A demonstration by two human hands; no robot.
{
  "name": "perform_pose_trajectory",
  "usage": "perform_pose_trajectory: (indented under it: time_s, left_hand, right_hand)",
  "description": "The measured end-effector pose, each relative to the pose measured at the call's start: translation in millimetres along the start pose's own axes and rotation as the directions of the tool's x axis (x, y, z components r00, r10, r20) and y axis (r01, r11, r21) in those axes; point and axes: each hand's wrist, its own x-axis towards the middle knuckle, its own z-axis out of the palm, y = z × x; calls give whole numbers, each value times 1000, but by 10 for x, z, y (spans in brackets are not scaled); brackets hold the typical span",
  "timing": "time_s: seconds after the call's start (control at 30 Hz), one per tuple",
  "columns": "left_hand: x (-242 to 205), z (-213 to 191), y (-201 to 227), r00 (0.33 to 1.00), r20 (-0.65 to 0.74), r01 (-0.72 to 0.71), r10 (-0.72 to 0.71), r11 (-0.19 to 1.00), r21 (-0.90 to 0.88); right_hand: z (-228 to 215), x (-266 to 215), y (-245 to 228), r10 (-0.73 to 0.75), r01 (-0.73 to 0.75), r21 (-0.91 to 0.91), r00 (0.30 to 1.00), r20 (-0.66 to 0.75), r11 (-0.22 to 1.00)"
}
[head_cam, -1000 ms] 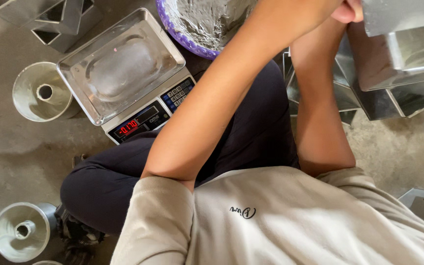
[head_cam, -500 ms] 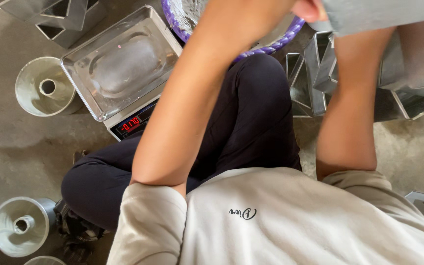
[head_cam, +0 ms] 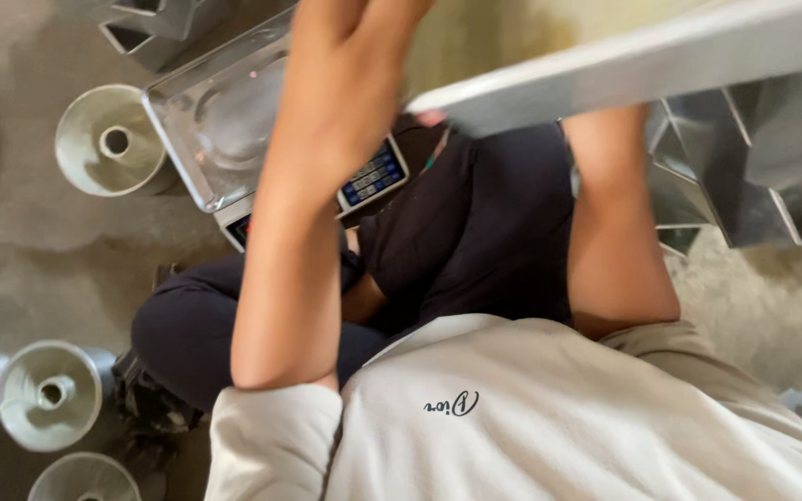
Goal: The person scoops a gray paste from a large purple bowl into a rectangular metal container placed on a digital scale, levels the surface with a spoon, and sets the filled container aside. This is repeated for multiple containers.
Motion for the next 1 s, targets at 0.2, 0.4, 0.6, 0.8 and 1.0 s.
perform_pose_trajectory:
  time_s: [0.2,0.4,0.6,0.8,1.0]
  left_hand:
    - [-806,-802,-22,946,-169,255,-277,957,-137]
    - [-1547,-1361,-477,791,-448,468,-417,884,3]
    - [-1815,-1634,-1391,755,-583,610,-299,646,458]
    - [-1613,-1421,-2569,708,-529,703,-467,536,468]
    - [-1641,-1116,-3193,731,-466,682,-499,566,463]
  right_hand:
    - [622,150,-471,-47,64,-86,981,187,994]
    - [672,213,-1110,50,-124,462,985,167,878]
    - [890,333,-1516,70,-161,536,980,185,829]
    - [1187,273,-1490,110,-215,573,971,213,791]
    - [1361,227,-1437,130,-266,650,959,250,712]
